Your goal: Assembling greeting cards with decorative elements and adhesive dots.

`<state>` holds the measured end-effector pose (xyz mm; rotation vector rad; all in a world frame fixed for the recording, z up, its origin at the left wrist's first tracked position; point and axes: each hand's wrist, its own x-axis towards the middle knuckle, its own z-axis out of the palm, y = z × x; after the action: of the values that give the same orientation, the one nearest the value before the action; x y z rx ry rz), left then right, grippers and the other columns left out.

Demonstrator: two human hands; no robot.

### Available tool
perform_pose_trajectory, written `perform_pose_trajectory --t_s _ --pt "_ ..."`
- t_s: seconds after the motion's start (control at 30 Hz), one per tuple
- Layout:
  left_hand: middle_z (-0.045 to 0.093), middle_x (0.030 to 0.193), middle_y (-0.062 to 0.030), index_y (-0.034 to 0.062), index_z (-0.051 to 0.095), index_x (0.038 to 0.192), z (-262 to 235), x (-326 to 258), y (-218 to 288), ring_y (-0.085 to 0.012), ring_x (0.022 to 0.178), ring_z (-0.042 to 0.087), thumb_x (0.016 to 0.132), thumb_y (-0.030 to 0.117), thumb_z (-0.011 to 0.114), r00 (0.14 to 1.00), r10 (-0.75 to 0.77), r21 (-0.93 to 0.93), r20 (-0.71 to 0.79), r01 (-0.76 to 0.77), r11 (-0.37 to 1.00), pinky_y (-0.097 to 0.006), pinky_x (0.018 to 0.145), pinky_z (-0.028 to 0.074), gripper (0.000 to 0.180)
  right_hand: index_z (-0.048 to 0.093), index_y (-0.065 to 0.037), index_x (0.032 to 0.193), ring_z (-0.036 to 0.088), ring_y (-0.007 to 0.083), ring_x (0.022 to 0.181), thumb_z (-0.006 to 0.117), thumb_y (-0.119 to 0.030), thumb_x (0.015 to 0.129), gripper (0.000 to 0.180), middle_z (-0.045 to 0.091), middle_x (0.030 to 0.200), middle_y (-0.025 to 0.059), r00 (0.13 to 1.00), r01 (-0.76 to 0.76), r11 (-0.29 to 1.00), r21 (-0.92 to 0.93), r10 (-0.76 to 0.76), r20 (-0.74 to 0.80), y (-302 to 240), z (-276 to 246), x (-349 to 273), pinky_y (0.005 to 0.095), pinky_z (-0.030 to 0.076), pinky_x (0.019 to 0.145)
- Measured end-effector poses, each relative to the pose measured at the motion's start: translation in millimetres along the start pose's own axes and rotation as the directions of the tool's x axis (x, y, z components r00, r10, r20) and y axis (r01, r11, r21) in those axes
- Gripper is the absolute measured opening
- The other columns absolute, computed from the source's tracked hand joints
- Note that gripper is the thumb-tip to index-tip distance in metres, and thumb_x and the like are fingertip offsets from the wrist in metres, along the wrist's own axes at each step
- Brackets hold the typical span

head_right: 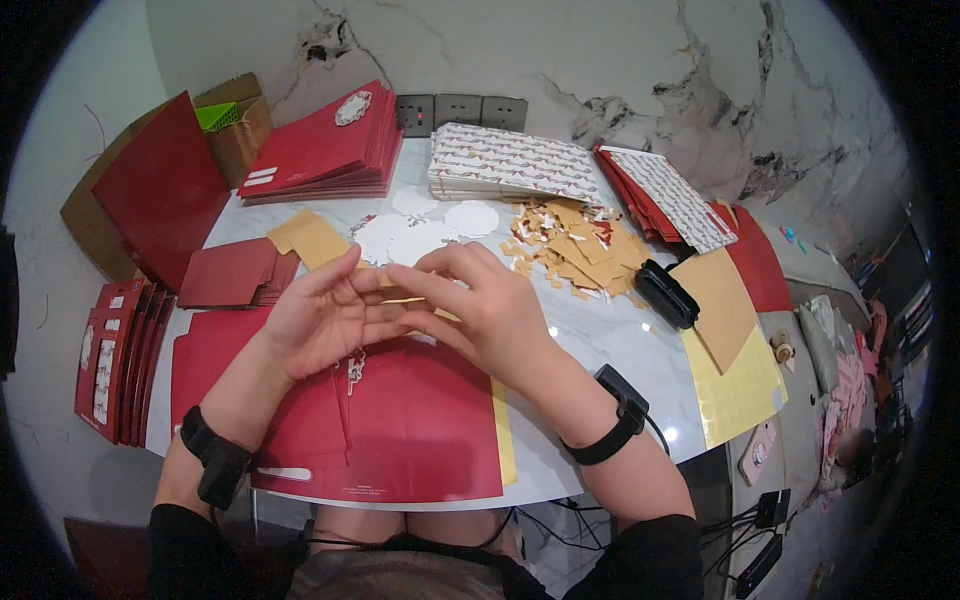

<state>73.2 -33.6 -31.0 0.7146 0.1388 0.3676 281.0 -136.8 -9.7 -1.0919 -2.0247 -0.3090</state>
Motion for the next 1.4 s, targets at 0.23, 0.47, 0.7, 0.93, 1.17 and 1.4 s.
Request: perform_pose_trajectory --t_s 0.23,0.47,0.7,0.93,1.17,1.4 --pt "0.065 0.13 -0.0162 -0.0034 0.06 0.131 4 1 -1 -0.0245 0.123 0.062 0.11 0.042 0.039 0.989 0.063 0.216 -0.135 -0.032 0.976 -0.037 0.11 0.048 0.055 0.07 -0.007 0.105 0.067 0.0282 0.085 0.078 -0.007 0.082 0.024 0.066 0.093 0.0095 0.987 -0.139 0.975 0.172 0.151 -0.059 6 0 -4 0.0368 0.054 0.072" --pt "0.064 0.128 -0.0182 -0.0042 0.059 0.127 9 0 -3 -0.0272 0.119 0.064 0.109 0.032 0.045 0.982 0.101 0.425 -0.158 -0.024 0.905 -0.042 0.108 0.049 0.043 0.069 -0.008 0.097 0.068 0.026 0.075 0.077 -0.006 0.082 0.017 0.066 0.088 0.0068 0.998 -0.056 0.996 0.063 0.055 0.027 3 -5 -7 0.0352 0.054 0.063" --pt "0.067 0.124 -0.0151 -0.0032 0.063 0.124 11 -1 -3 -0.0229 0.114 0.066 0.109 0.032 0.044 0.988 0.079 0.437 -0.136 -0.012 0.9 -0.038 0.106 0.051 0.042 0.069 -0.008 0.093 0.068 0.0245 0.07 0.079 -0.007 0.079 0.017 0.066 0.085 0.006 0.999 -0.033 0.999 -0.008 0.033 -0.008 -3 -5 -7 0.0334 0.054 0.059" --pt "0.07 0.117 -0.0104 0.0027 0.059 0.119 -7 0 -10 -0.0151 0.103 0.068 0.095 0.015 0.072 0.973 0.221 0.759 -0.066 -0.095 0.644 -0.029 0.093 0.054 0.03 0.067 -0.004 0.083 0.067 0.029 0.07 0.073 -0.006 0.082 0.007 0.064 0.079 0.0101 0.91 -0.395 0.897 0.198 0.353 0.215 -5 -16 -12 0.0382 0.055 0.062" --pt "0.074 0.109 -0.0123 0.0069 0.049 0.122 0 0 -12 -0.0176 0.1 0.069 0.074 0.006 0.087 0.987 0.157 0.986 0.036 -0.062 0.158 -0.03 0.089 0.054 0.061 0.068 -0.005 0.082 0.066 0.0296 0.07 0.074 -0.013 0.08 0.01 0.064 0.079 0.0085 0.824 -0.186 0.977 -0.101 0.211 0.525 -13 -15 -17 0.0383 0.054 0.062" --pt "0.073 0.105 -0.0097 0.0071 0.049 0.122 -4 -1 -13 -0.0171 0.095 0.067 0.073 0.007 0.088 0.984 0.174 0.984 0.031 -0.06 0.166 -0.03 0.085 0.052 0.063 0.062 -0.006 0.076 0.067 0.0281 0.071 0.069 -0.015 0.082 0.013 0.063 0.081 0.0084 0.829 -0.063 0.989 -0.132 0.126 0.545 -19 -14 -16 0.0403 0.055 0.061"
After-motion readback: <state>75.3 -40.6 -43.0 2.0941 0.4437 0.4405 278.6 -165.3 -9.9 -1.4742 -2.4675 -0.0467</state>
